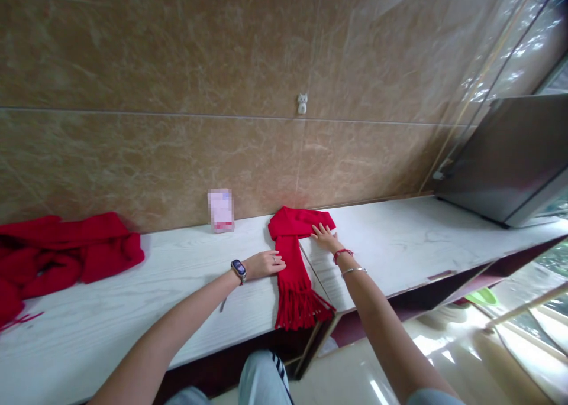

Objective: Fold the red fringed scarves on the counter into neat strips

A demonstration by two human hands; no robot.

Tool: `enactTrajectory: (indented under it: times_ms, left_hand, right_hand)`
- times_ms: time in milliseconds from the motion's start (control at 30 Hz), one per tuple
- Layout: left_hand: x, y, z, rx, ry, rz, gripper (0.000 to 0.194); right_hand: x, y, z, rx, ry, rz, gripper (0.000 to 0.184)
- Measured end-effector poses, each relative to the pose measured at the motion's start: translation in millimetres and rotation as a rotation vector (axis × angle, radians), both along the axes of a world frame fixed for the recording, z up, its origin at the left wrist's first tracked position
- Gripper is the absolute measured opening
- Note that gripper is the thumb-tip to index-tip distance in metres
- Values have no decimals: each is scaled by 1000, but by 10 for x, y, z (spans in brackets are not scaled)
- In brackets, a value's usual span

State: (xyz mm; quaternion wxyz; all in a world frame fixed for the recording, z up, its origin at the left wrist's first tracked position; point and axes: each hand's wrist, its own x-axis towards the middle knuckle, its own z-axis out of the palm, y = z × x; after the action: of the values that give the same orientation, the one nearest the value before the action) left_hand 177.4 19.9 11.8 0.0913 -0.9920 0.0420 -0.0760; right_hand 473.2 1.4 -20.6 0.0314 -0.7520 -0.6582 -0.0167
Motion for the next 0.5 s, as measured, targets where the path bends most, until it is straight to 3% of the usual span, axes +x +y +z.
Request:
enactTrajectory:
  times_ms: [333, 400, 500]
  left_hand:
    - [111, -211, -9, -139, -44, 97, 42]
    - [131, -195, -30, -147, -100, 221, 44]
    - [133, -101, -90, -216, -110, 464, 43]
  right_hand:
    - [79, 95, -65, 41, 180, -104, 54]
    - [30, 66, -27, 75, 194, -92, 57]
    - [-144, -32, 20, 114, 214, 37, 58]
